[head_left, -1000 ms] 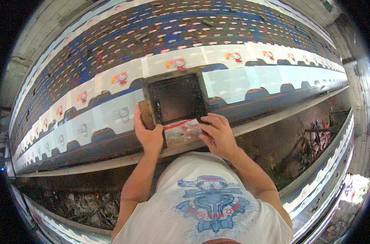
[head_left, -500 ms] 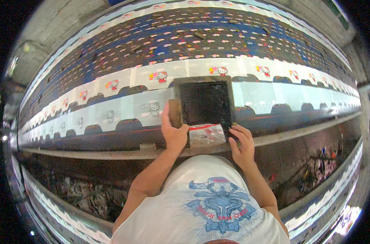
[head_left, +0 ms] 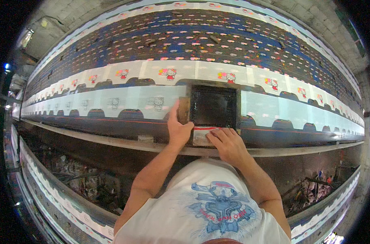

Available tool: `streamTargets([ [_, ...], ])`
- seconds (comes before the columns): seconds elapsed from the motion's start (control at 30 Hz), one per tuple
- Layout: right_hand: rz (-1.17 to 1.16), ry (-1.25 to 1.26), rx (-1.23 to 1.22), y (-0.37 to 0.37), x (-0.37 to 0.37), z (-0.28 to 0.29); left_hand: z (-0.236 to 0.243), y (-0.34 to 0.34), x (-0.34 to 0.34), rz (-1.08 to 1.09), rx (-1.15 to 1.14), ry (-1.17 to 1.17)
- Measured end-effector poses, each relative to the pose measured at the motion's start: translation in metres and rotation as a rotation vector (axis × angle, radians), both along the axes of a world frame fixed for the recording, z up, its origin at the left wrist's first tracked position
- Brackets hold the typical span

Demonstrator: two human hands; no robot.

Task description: The person walks to a long table and repeatedly rubs a small rectangular block over a dark ink pad, then presses the block onto a series of white fabric pieces laid out on the table to transfer a printed design. The person continues this process along the table, handling each fabric piece one at a time.

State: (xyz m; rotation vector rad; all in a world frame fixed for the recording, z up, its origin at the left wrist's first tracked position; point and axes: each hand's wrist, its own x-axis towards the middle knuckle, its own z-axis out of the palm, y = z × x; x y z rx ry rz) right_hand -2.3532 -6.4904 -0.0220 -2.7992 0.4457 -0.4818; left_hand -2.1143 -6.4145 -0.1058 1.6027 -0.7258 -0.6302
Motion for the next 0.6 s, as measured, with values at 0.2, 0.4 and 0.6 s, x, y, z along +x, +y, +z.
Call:
streamTargets([
  [0.2, 0.033, 0.218, 0.218, -0.069, 0.014, 0.027, 0.019, 0.002, 0.001, -0.033, 0.059, -0.092],
  [0.4, -0.057, 0.061, 0.138, -0.125, 0.052, 0.021, 0.104, 0.024, -0.018, -0.259, -0.495, -0.661],
  [0.6, -0.110, 0.022, 0.103, -0.142, 0.068, 0.006, 0.250, 0.038, -0.078, -0.700, -1.159, -0.735],
])
